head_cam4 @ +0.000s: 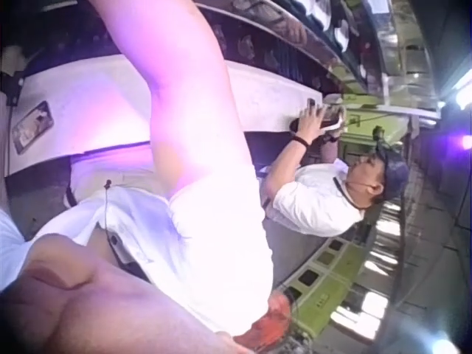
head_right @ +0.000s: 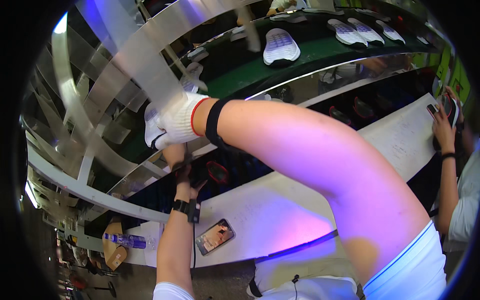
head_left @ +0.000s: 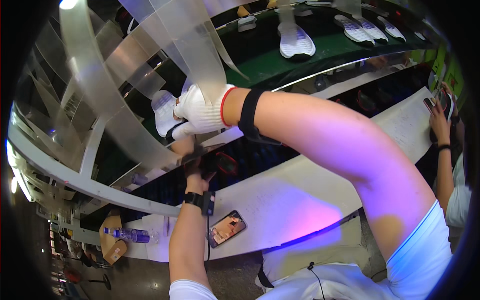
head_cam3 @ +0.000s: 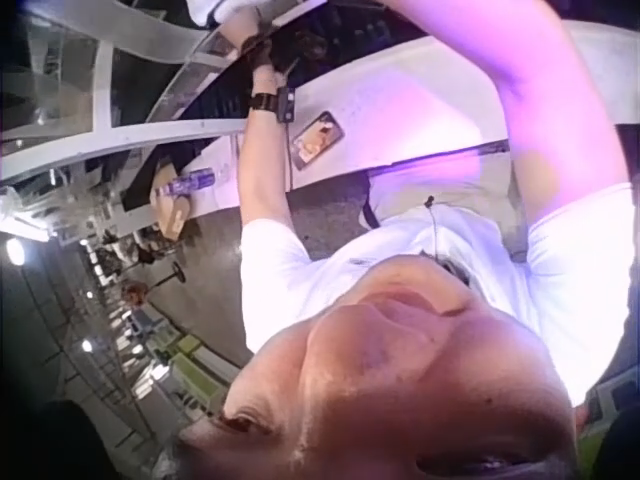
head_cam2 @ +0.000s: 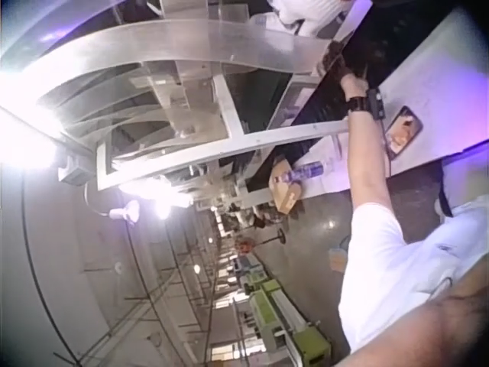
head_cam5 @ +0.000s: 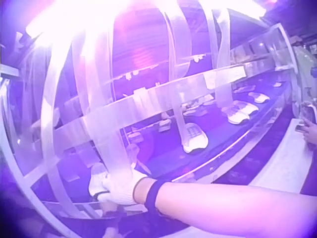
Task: Checking shoe sole fit and assembling athletic shoe upper to the sole unit.
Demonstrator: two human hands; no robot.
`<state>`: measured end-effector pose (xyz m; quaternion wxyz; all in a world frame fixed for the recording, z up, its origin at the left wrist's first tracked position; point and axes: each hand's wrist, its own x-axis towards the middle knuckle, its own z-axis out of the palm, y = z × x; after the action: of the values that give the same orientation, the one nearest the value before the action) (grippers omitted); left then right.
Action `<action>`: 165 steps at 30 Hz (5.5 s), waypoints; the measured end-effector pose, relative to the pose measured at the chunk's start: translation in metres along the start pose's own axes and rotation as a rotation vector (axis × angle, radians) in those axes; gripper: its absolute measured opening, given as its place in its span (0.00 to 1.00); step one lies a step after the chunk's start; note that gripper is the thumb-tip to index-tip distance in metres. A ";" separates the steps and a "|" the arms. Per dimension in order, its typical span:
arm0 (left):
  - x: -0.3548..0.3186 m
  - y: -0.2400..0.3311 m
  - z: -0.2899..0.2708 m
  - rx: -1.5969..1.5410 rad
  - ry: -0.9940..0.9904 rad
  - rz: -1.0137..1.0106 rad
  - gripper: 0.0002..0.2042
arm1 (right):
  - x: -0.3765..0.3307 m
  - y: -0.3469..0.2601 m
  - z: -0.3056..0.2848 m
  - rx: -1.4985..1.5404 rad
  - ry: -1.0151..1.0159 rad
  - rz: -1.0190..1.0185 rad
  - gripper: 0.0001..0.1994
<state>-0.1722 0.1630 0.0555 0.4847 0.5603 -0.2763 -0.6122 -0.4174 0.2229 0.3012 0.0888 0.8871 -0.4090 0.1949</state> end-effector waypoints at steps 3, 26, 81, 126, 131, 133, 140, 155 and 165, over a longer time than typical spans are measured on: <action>-0.113 -0.016 0.030 -0.043 -0.227 0.040 0.21 | -0.037 0.012 -0.024 -0.091 -0.011 -0.049 0.29; -0.225 -0.105 0.147 1.426 -0.710 0.719 0.24 | -0.425 -0.139 0.017 1.047 0.686 0.911 0.19; -0.343 -0.027 0.006 0.826 -0.849 0.752 0.26 | -0.344 -0.198 0.127 0.549 0.593 0.247 0.23; -0.349 -0.161 0.040 0.540 -0.735 0.754 0.24 | -0.374 -0.166 0.008 0.789 0.352 0.507 0.36; -0.354 -0.170 0.050 0.570 -0.792 0.934 0.23 | -0.393 -0.164 0.026 1.076 0.597 0.671 0.30; -0.351 -0.176 0.057 0.646 -0.805 1.114 0.24 | -0.406 -0.158 0.042 1.289 0.753 0.675 0.29; -0.329 -0.151 0.119 1.101 -0.891 1.116 0.24 | -0.480 -0.129 0.055 1.031 0.506 0.914 0.30; -0.254 -0.081 0.036 0.750 -1.041 0.426 0.52 | -0.443 -0.103 0.079 1.359 0.463 1.244 0.23; -0.286 -0.014 0.084 0.762 -0.929 0.527 0.43 | -0.276 -0.106 0.046 0.847 0.559 0.507 0.25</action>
<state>-0.2846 0.4098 0.1813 0.2163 0.2835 -0.7825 -0.5104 -0.4869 0.4679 0.1443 -0.2193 0.6340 -0.4563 0.5846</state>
